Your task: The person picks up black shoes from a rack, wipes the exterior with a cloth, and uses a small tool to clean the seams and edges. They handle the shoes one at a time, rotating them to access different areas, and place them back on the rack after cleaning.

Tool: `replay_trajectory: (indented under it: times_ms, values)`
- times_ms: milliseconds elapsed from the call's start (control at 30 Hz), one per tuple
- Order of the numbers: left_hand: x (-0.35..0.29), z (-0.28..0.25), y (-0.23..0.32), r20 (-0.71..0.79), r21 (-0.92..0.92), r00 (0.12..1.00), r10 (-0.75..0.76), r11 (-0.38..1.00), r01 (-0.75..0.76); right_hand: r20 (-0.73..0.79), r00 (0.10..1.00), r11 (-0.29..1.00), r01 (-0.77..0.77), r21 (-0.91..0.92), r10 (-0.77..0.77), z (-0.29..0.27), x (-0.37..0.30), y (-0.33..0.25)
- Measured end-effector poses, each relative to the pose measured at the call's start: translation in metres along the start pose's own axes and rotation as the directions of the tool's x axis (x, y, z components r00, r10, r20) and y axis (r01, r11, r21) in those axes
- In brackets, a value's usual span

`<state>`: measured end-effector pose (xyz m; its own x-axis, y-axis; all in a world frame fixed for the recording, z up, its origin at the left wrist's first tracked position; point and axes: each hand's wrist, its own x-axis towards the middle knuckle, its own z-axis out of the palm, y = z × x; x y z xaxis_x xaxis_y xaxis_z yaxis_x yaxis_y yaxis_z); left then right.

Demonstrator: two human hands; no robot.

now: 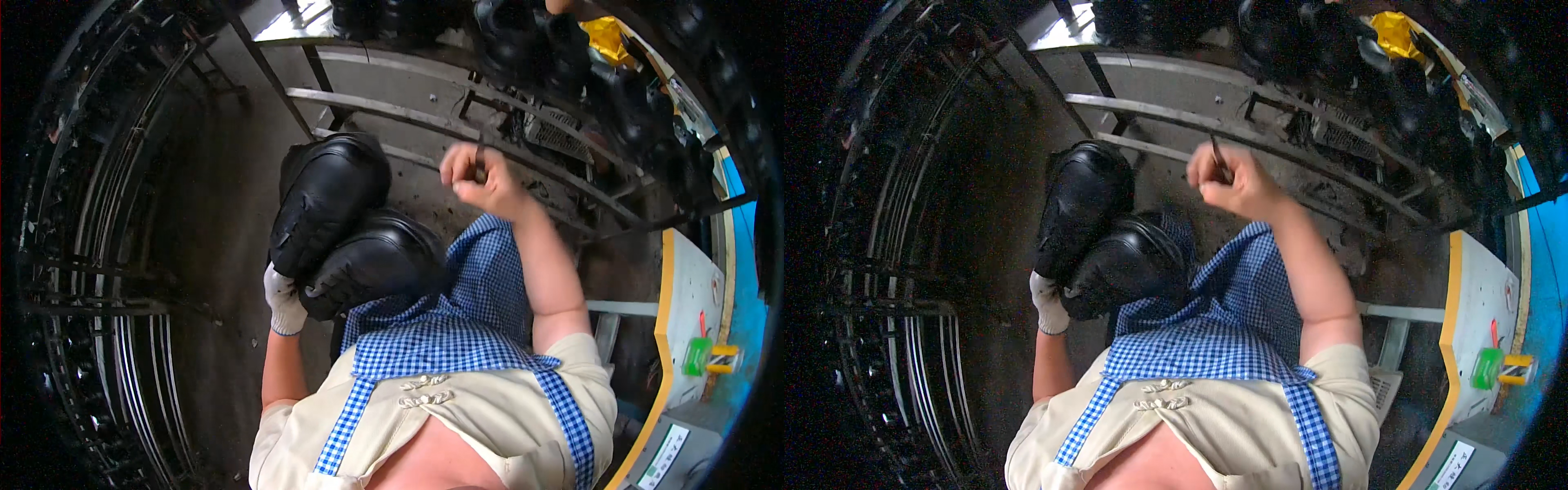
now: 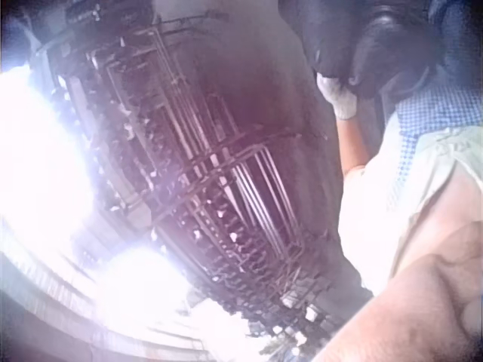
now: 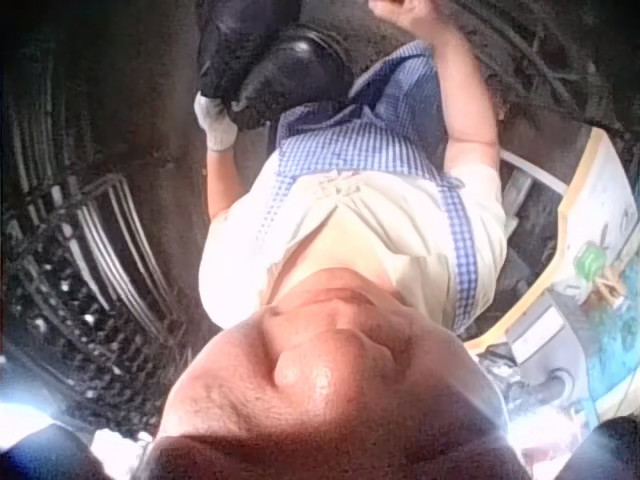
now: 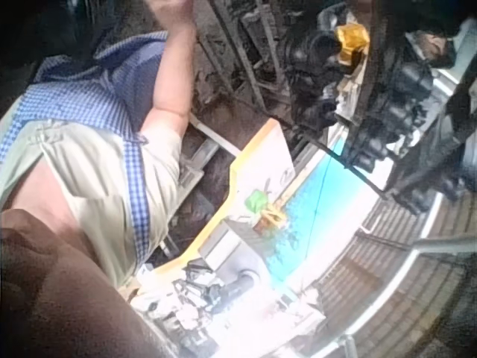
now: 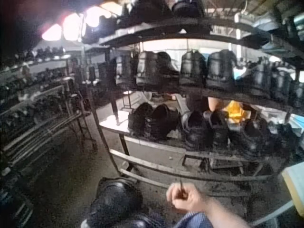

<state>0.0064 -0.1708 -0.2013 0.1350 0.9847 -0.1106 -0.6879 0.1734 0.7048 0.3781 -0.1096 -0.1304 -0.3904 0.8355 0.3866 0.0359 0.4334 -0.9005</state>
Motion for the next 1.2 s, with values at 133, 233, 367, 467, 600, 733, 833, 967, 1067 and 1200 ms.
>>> replay_trajectory:
  times_ms: [133,233,367,467,600,733,833,967,1067,1200]
  values:
    - [0.016,-0.039,0.004,0.143,0.570,0.894,0.425,0.703,-0.425,-0.184,0.935,0.769,-0.354,-0.532,0.302,0.004,-0.032,0.048]
    - [0.032,-0.001,0.040,0.122,0.733,0.858,0.499,0.537,-0.417,-0.223,0.933,0.726,-0.360,-0.587,0.282,0.004,-0.063,0.103]
    - [0.095,0.014,0.093,0.064,0.749,0.850,0.522,0.538,-0.387,-0.362,0.874,0.689,-0.479,-0.544,0.323,0.013,-0.094,0.136]
    - [0.166,0.015,0.141,0.186,0.970,0.825,0.533,0.035,-0.241,-0.446,0.825,0.650,-0.555,-0.519,0.348,0.021,-0.093,0.120]
    - [0.220,0.095,0.181,0.403,0.901,0.756,0.516,-0.371,-0.227,-0.459,0.791,0.593,-0.609,-0.528,0.403,0.020,-0.092,0.122]
    - [0.289,0.137,0.202,0.233,0.834,0.849,0.475,-0.547,0.077,-0.455,0.789,0.619,-0.610,-0.494,0.414,0.016,-0.094,0.126]
    - [0.327,0.167,0.202,0.246,0.778,0.852,0.461,-0.618,0.110,-0.462,0.799,0.631,-0.592,-0.501,0.384,0.016,-0.095,0.130]
    - [0.378,0.191,0.207,0.209,0.799,0.874,0.438,-0.592,0.106,-0.479,0.812,0.667,-0.563,-0.488,0.334,0.018,-0.092,0.126]
    - [0.413,0.214,0.210,0.221,0.776,0.885,0.411,-0.623,0.095,-0.508,0.810,0.695,-0.545,-0.469,0.293,0.016,-0.096,0.138]
    - [0.475,0.193,0.219,0.271,0.778,0.847,0.458,-0.623,0.088,-0.487,0.815,0.708,-0.542,-0.453,0.313,0.018,-0.090,0.133]
